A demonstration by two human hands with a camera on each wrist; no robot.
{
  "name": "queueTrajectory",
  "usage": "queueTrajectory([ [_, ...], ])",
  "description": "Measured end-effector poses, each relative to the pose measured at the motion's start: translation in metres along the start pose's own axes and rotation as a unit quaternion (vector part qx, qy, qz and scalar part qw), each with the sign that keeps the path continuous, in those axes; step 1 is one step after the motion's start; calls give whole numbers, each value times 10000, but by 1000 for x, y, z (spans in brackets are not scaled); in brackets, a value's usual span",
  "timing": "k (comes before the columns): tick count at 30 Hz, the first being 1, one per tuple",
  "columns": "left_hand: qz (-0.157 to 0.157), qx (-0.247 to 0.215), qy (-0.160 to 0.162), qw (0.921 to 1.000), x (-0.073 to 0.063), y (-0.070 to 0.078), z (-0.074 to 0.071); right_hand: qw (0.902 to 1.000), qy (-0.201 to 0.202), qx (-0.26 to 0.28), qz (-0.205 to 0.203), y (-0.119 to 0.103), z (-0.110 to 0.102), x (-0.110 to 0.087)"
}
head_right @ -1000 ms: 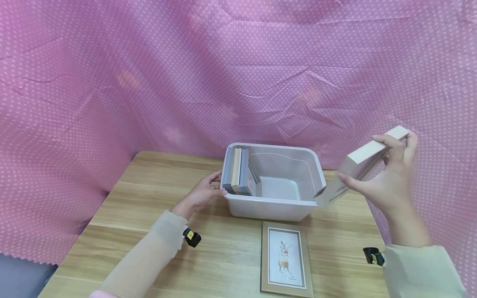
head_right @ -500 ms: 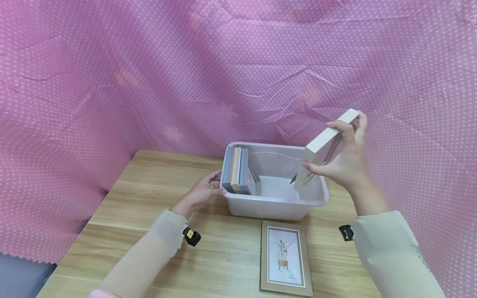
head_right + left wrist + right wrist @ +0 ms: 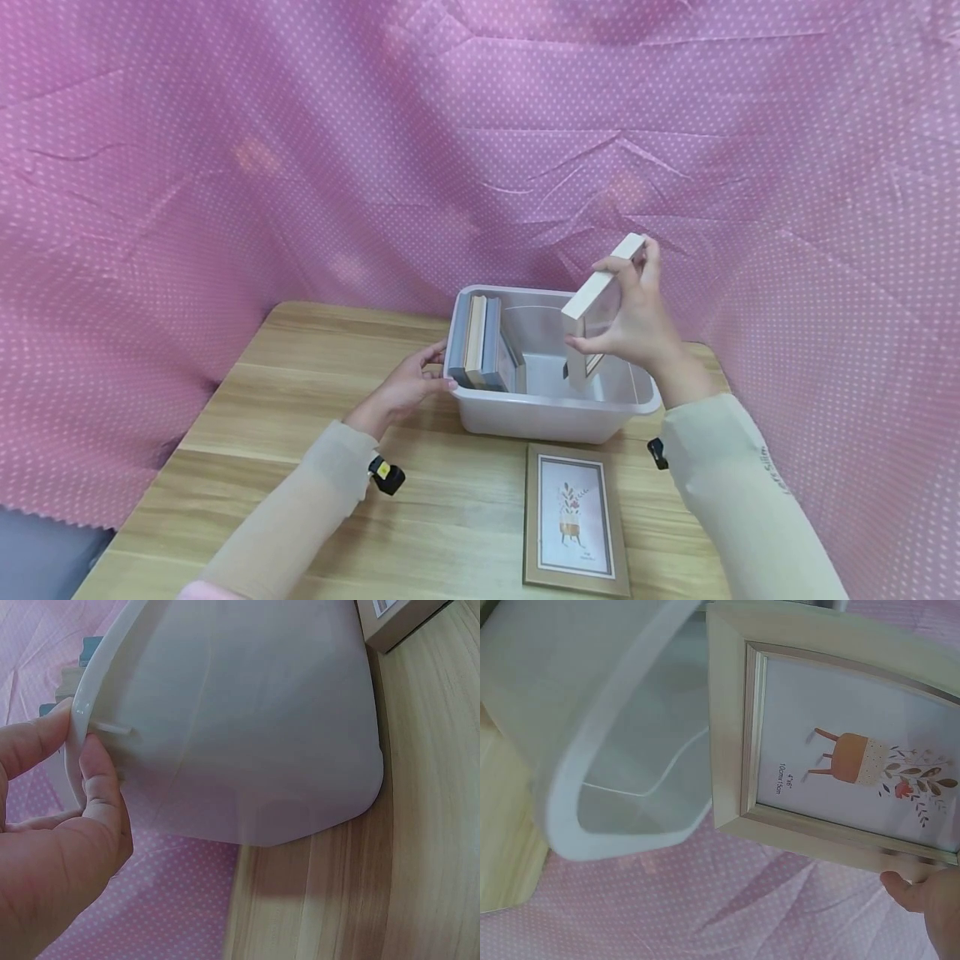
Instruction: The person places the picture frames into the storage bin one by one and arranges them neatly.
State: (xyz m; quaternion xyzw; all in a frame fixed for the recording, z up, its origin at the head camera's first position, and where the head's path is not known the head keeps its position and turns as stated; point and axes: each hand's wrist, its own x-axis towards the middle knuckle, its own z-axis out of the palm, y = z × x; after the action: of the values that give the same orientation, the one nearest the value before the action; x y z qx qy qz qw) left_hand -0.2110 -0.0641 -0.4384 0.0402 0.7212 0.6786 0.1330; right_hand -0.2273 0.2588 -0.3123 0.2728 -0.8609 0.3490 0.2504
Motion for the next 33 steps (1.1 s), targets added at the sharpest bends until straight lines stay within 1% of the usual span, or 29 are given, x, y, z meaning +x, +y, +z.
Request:
queueTrajectory([
  [4,20,4,-2,10000,-1,0,0,9998,-159,-76,79,8,12,-1],
  [10,19,-2,9,10000,-2,1,0,9976,-498,-324,355,21,29,-6],
  [15,-16,9,11,10000,-3,0,0,9949,-828,-276,508,29,43,-14],
  [17,-13,-7,-1,10000,-4,-1,0,9945,-913,-256,434,33,49,-18],
  [19,-12,-38,-4,10000,-4,-2,0,9939,-994,-351,337,37,53,-21],
  [22,46,-56,-4,10000,-4,-2,1,9910,-1141,-600,365,41,58,-26],
  [24,73,-62,0,10000,-4,-3,1,9868,-1304,-816,513,42,59,-29],
  [27,115,-48,-6,9999,-4,-3,1,9818,-1492,-959,675,44,61,-34],
  [33,136,-4,14,9999,-6,-1,1,9791,-1608,-1088,601,50,65,-39],
])
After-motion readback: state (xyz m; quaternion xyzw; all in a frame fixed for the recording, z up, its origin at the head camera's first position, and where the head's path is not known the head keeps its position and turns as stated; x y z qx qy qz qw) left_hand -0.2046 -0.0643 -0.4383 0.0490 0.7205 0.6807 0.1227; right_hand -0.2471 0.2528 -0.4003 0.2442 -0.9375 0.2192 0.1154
